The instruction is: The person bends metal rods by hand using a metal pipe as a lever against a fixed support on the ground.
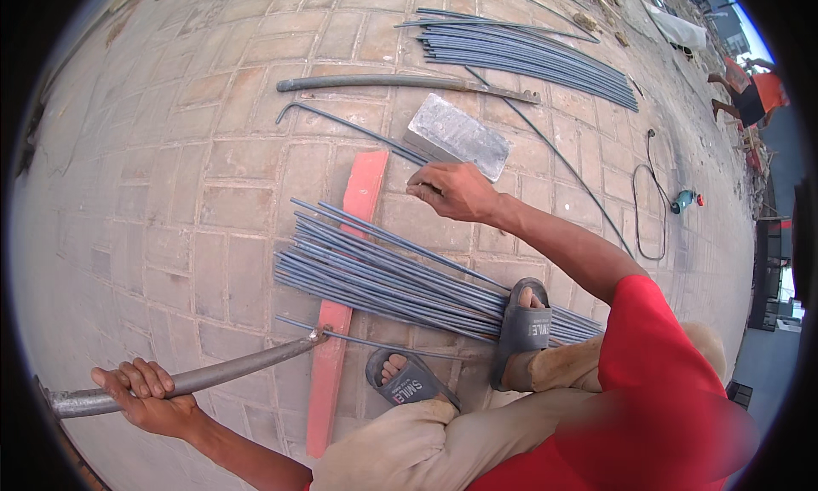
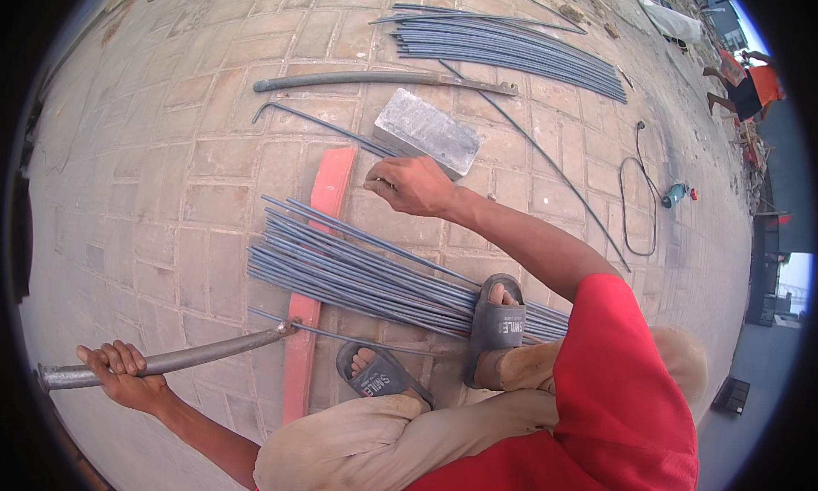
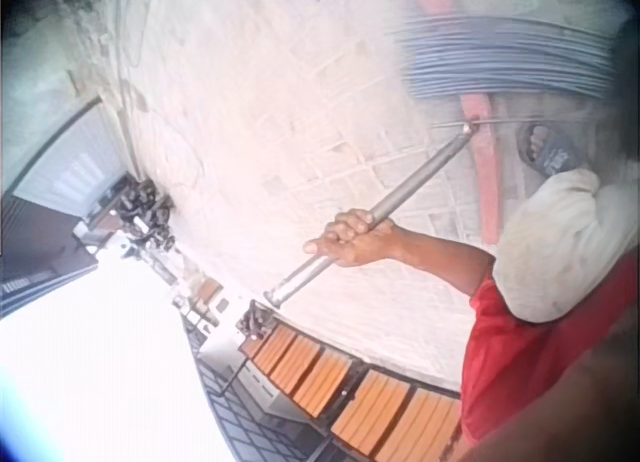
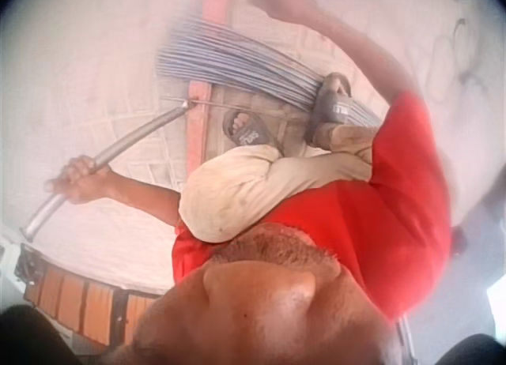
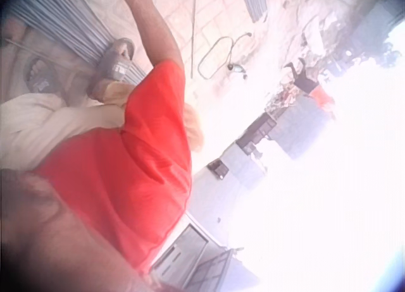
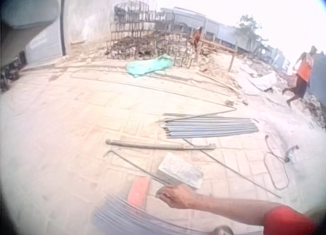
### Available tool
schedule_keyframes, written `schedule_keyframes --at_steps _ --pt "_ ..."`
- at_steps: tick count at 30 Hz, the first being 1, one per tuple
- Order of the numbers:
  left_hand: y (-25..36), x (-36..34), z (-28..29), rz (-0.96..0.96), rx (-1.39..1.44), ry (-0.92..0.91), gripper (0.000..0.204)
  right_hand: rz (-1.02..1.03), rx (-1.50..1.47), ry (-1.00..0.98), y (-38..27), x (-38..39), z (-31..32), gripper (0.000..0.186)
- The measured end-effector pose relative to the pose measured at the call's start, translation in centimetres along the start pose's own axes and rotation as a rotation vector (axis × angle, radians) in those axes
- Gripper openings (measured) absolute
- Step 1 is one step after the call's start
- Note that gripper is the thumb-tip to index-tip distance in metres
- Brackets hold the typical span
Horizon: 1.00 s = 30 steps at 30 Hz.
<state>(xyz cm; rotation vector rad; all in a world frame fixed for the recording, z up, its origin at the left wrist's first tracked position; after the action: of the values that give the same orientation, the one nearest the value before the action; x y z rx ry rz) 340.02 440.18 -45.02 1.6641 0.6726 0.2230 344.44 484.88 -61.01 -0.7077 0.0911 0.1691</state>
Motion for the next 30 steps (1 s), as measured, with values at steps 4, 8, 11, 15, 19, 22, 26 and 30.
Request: schedule_keyframes --at_steps 4,8,11,15,19,22,26,30 --pt "-0.3 0.3 -0.5 0.045 -0.025 0.068 0.02 -0.32 0.222 0.19 10.3 -3.8 7.3 0.028" --pt "-0.6 0.0 -0.8 0.051 -0.031 0.093 0.018 -0.43 0.439 0.275 16.8 -10.7 9.1 0.039" --pt "-0.6 0.6 -1.7 0.041 0.002 0.114 0.026 -1.238 -0.322 0.589 26.5 -8.6 10.1 0.048" --pt "0.0 0.4 0.1 0.031 -0.004 0.207 0.035 -1.309 -0.852 0.806 29.7 -5.7 5.7 0.057" --pt "-0.8 0.4 -0.5 0.035 0.049 0.11 0.037 -1.263 -1.049 0.999 32.5 -4.8 6.7 0.052" --pt "-1.1 0.4 -1.0 0.045 0.101 0.069 0.036 -1.349 -1.086 1.305 32.6 -5.3 6.4 0.066" --pt "0.1 0.3 0.3 0.028 0.053 0.099 0.033 -1.365 -1.053 1.55 27.1 -7.7 3.4 0.064" --pt "0.0 0.0 -1.2 0.021 0.061 -0.007 0.035 -1.043 -1.004 1.569 28.8 -8.0 9.0 0.037"
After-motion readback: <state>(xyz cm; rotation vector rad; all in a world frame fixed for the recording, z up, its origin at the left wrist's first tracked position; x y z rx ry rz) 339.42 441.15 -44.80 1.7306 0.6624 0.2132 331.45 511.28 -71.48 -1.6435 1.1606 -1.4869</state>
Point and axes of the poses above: each hand's wrist, its own x-axis away from the middle knuckle, its own z-axis out of the back of the hand, y = z × x, the point moved 4 cm from there along -x, towards the middle knuckle, and after that the axes turned 5 degrees about -x, right-handed, at the moved point
